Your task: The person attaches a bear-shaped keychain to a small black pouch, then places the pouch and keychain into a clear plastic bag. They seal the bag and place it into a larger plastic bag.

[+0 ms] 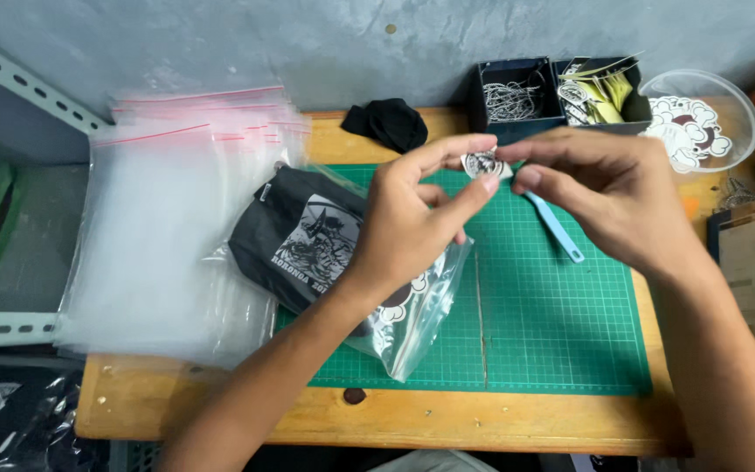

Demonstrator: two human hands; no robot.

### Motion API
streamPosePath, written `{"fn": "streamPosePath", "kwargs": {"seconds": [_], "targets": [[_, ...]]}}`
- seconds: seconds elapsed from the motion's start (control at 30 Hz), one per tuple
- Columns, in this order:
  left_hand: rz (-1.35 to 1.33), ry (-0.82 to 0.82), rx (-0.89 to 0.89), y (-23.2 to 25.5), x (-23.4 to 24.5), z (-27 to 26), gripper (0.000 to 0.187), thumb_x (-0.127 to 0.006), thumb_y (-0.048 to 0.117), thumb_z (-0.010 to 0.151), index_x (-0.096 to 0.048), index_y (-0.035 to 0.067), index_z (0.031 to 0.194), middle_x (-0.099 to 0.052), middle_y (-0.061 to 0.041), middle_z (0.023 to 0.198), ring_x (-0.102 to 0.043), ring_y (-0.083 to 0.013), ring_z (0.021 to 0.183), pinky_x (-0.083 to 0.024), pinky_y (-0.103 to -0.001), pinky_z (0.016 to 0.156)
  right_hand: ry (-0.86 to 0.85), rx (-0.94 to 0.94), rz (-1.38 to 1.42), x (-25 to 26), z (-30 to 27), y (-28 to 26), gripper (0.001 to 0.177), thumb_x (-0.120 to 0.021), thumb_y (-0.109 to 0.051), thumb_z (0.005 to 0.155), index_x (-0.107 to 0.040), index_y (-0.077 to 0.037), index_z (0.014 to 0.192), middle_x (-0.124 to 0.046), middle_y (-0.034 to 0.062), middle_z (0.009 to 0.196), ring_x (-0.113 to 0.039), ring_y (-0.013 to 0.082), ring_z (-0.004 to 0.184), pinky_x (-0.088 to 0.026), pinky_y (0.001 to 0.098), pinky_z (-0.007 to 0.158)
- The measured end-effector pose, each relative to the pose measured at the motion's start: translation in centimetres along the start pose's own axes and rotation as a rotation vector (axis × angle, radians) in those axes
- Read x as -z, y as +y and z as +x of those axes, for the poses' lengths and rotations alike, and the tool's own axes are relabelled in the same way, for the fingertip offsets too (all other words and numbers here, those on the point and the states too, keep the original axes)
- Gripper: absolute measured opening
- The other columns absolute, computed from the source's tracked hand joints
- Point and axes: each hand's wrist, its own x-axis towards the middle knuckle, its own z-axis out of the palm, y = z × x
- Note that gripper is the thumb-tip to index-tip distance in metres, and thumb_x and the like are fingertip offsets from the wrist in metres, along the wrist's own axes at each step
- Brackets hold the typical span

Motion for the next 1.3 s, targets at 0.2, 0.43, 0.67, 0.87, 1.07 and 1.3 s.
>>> {"fn": "streamPosePath", "kwargs": {"seconds": [0.2,0.43,0.67,0.87,1.07,1.3], "targets": [[0.391,-0.004,-0.189,-2.4,1.6,-7.8,0.072,-0.088,0.031,0.101,-0.056,0.024,0.165,-0.083,-0.001,0.125,-0.071,-0.0077,0.057,-0.062,-0.026,0.074,0.189,-0.464,0.386,-5.5,-5.0,3.9,0.023,-0.082,0.002,0.097,-0.083,0.007,0.119,-0.086,0.0177,0.111,-0.078,0.0206,0.1,-0.067,0.0315,0.098],[1.072,-0.121,-0.367,-4.1,3.4,-16.2,0.058,-0.09,0.065,0.1,-0.063,0.014,0.104,-0.062,-0.004,0.099,-0.067,-0.0242,0.074,-0.054,-0.041,0.054,0.042,-0.67,0.064,-6.1,-10.3,6.9,0.019,-0.09,0.0,0.093,-0.094,0.004,0.11,-0.094,0.0162,0.093,-0.083,0.0202,0.08,-0.067,0.0293,0.087],[1.025,0.072,-0.588,-4.8,4.3,-16.5,0.02,-0.078,0.014,0.11,-0.065,0.012,0.095,-0.059,-0.002,0.089,-0.058,-0.0211,0.067,-0.047,-0.037,0.059,0.068,-0.593,0.315,-11.5,-10.1,6.7,0.014,-0.087,0.001,0.096,-0.091,0.006,0.108,-0.091,0.0166,0.092,-0.083,0.0203,0.082,-0.067,0.0293,0.085],[0.851,0.136,-0.686,-5.0,4.5,-16.3,0.011,-0.076,0.009,0.113,-0.073,0.006,0.103,-0.069,-0.004,0.094,-0.064,-0.0208,0.07,-0.053,-0.036,0.062,0.034,-0.694,0.494,-14.6,-8.0,4.0,0.031,-0.084,-0.003,0.093,-0.089,0.006,0.122,-0.093,0.023,0.113,-0.084,0.0252,0.105,-0.066,0.0356,0.1],[0.756,0.161,-0.667,-5.4,4.8,-16.2,0.007,-0.075,0.007,0.113,-0.074,0.004,0.107,-0.072,-0.007,0.099,-0.068,-0.0229,0.075,-0.057,-0.036,0.069,0.077,-0.861,0.815,-15.0,-6.4,0.3,0.059,-0.061,0.012,0.096,-0.069,0.012,0.154,-0.078,0.0314,0.152,-0.076,0.0399,0.137,-0.058,0.0439,0.12],[0.714,0.159,-0.619,-5.2,4.6,-15.6,0.016,-0.074,0.007,0.114,-0.071,0.005,0.099,-0.069,-0.006,0.095,-0.068,-0.0226,0.077,-0.055,-0.035,0.071,0.273,-0.945,0.812,-14.2,-5.6,-1.7,0.054,-0.046,0.014,0.101,-0.061,0.016,0.154,-0.071,0.0343,0.163,-0.069,0.0434,0.143,-0.051,0.0484,0.129]]}}
